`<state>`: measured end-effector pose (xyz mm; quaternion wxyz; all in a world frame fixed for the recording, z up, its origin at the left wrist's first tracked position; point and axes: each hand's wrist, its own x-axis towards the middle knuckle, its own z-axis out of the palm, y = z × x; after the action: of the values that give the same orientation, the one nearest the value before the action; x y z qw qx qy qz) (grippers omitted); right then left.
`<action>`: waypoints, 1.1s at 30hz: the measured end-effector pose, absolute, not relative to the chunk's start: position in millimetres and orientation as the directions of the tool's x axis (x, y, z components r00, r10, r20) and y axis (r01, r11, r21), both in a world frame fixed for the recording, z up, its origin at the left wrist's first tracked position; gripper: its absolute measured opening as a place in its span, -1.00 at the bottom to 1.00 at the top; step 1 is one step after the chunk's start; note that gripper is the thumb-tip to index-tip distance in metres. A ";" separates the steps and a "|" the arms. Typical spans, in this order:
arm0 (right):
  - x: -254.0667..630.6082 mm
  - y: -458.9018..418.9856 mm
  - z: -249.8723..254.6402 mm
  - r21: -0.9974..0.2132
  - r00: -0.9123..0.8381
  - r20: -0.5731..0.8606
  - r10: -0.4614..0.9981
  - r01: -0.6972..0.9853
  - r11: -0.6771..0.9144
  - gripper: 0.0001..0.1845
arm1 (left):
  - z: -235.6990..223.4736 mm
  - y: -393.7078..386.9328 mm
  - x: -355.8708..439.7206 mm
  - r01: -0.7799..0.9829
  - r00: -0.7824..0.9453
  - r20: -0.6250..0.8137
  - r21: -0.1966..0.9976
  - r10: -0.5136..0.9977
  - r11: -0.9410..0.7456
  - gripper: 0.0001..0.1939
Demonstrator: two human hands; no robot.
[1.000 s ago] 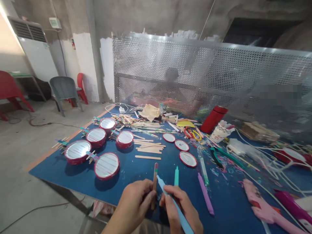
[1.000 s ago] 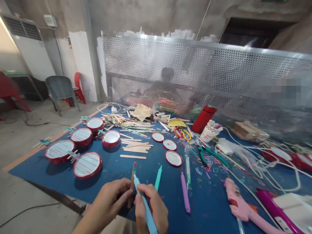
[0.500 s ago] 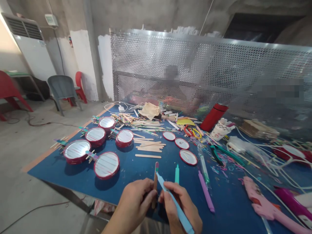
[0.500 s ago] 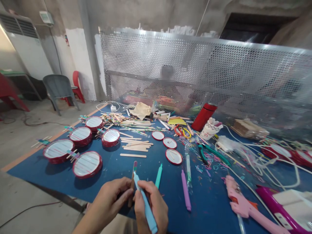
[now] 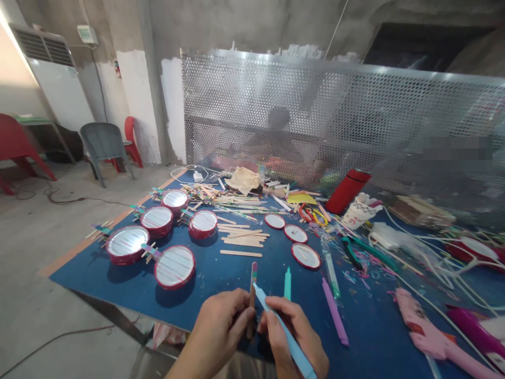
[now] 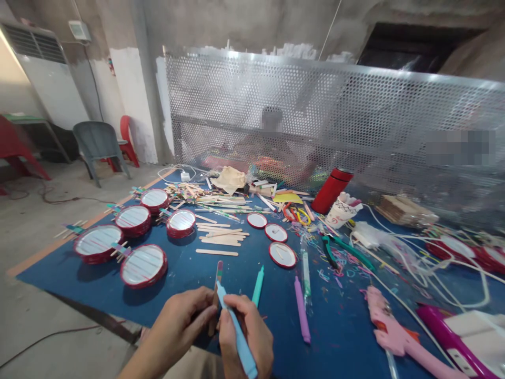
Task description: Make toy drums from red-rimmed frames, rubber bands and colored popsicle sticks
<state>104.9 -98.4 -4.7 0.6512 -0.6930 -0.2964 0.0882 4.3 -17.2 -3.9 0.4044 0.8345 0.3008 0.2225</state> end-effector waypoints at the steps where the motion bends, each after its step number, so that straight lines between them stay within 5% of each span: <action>1: 104.7 -98.4 -4.5 -0.955 0.807 0.265 0.527 0.296 0.027 -0.82 | -3.9 -17.1 4.3 0.324 0.717 0.130 0.807 0.685 -0.493 -0.78; 20: 105.7 -99.0 -11.6 -0.951 0.804 0.263 0.533 0.309 0.003 -0.78 | -2.3 -17.5 4.2 0.351 0.706 0.121 0.796 0.698 -0.493 -0.79; 28: 107.3 -97.0 -16.3 -0.991 0.856 0.111 0.504 0.055 0.125 -0.70 | 0.7 -19.1 3.6 0.345 0.717 0.111 0.801 0.688 -0.489 -0.77; 33: 105.8 -97.6 -21.2 -0.982 0.828 0.186 0.529 0.138 0.130 -0.73 | 1.8 -18.8 3.7 0.360 0.714 0.100 0.796 0.692 -0.486 -0.77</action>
<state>105.8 -97.6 -21.2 0.7057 -0.6450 -0.2585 0.1384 3.7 -18.8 1.8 0.3973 0.8363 0.3147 0.2092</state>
